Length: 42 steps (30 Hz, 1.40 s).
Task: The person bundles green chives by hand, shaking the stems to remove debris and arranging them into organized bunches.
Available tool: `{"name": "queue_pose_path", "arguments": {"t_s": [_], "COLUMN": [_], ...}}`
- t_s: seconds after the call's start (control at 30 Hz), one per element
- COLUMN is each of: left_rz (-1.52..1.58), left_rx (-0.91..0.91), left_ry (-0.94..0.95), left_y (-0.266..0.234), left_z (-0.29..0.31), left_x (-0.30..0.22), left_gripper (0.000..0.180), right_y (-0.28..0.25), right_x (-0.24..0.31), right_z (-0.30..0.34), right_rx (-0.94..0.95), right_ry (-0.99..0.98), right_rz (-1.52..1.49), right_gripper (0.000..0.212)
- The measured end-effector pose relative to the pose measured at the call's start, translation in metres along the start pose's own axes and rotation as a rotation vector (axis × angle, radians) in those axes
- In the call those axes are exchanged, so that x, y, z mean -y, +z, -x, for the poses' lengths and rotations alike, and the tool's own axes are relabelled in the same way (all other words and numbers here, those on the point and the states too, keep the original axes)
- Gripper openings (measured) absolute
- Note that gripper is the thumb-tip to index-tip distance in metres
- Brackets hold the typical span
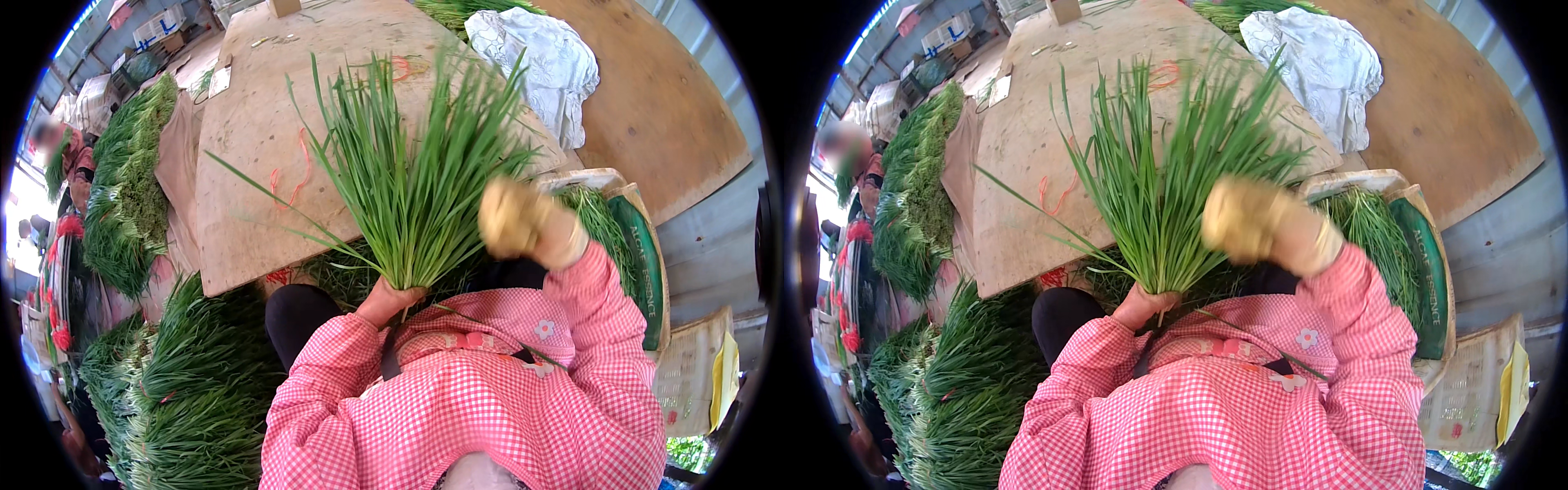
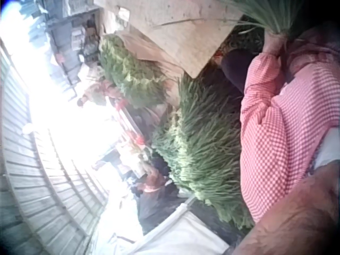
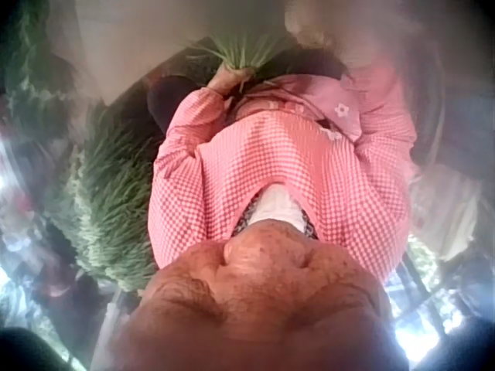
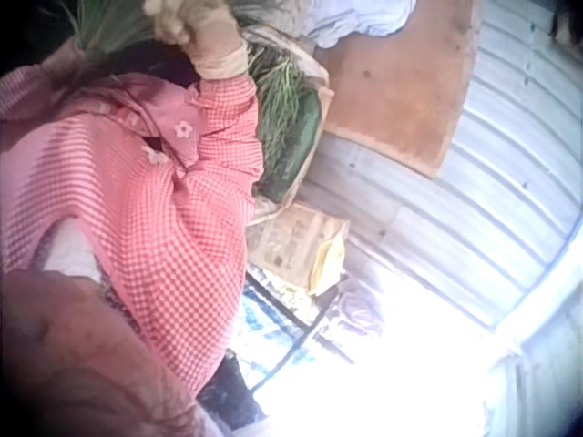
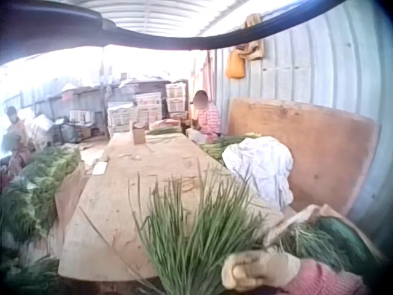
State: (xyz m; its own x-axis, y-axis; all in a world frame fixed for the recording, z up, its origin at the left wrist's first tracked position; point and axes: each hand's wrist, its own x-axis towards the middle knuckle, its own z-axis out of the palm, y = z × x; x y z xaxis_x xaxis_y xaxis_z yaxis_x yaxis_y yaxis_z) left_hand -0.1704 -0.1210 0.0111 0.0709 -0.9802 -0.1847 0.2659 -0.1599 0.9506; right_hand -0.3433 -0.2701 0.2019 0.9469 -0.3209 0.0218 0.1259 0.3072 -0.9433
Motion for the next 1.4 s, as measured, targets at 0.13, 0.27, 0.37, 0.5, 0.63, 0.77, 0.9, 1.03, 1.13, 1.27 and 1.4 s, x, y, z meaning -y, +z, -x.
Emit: {"name": "queue_pose_path", "arguments": {"t_s": [0.13, 0.27, 0.37, 0.5, 0.63, 0.77, 0.9, 1.03, 1.13, 1.27, 1.4], "left_rz": [0.078, 0.136, 0.074, 0.176, 0.287, 0.407, 0.549, 0.555, 0.557, 0.529, 0.476], "left_rx": [0.028, -0.050, 0.037, 0.035, 0.002, -0.032, -0.050, -0.048, -0.058, -0.053, -0.098], "left_ry": [-0.032, -0.007, -0.028, 0.020, -0.052, -0.170, -0.276, -0.299, -0.325, -0.327, -0.319], "left_y": [0.003, -0.002, -0.002, 0.001, 0.008, 0.014, 0.015, 0.017, 0.016, 0.016, 0.020], "left_z": [-0.004, 0.004, 0.006, 0.004, 0.003, 0.003, 0.004, 0.001, 0.002, 0.000, -0.002], "left_x": [-0.003, -0.002, -0.010, -0.008, 0.008, 0.025, 0.031, 0.031, 0.034, 0.034, 0.037], "left_gripper": [0.024, 0.027, 0.029, 0.027, 0.027, 0.032, 0.034, 0.033, 0.034, 0.034, 0.035], "right_y": [-0.021, -0.032, -0.011, -0.018, -0.035, -0.089, -0.128, -0.157, -0.110, -0.085, -0.035], "right_x": [-0.098, -0.140, -0.096, -0.081, -0.077, -0.084, -0.079, -0.060, -0.059, -0.101, -0.106], "right_z": [0.018, 0.010, -0.012, -0.056, -0.074, -0.091, -0.089, -0.053, -0.023, 0.017, -0.002], "right_rx": [0.562, 0.263, -0.163, -0.218, -0.450, -0.613, -0.720, -0.784, -0.830, -0.326, -0.198], "right_ry": [0.730, 0.540, 0.294, -0.081, -0.014, 0.223, 0.188, 0.172, -0.119, 0.028, -0.086], "right_rz": [0.476, 0.360, -0.181, -0.048, -0.113, -0.265, -0.244, 0.283, 0.492, 0.433, 0.756], "right_gripper": [0.039, 0.057, 0.055, 0.049, 0.033, 0.029, 0.037, 0.033, 0.033, 0.026, 0.020]}}
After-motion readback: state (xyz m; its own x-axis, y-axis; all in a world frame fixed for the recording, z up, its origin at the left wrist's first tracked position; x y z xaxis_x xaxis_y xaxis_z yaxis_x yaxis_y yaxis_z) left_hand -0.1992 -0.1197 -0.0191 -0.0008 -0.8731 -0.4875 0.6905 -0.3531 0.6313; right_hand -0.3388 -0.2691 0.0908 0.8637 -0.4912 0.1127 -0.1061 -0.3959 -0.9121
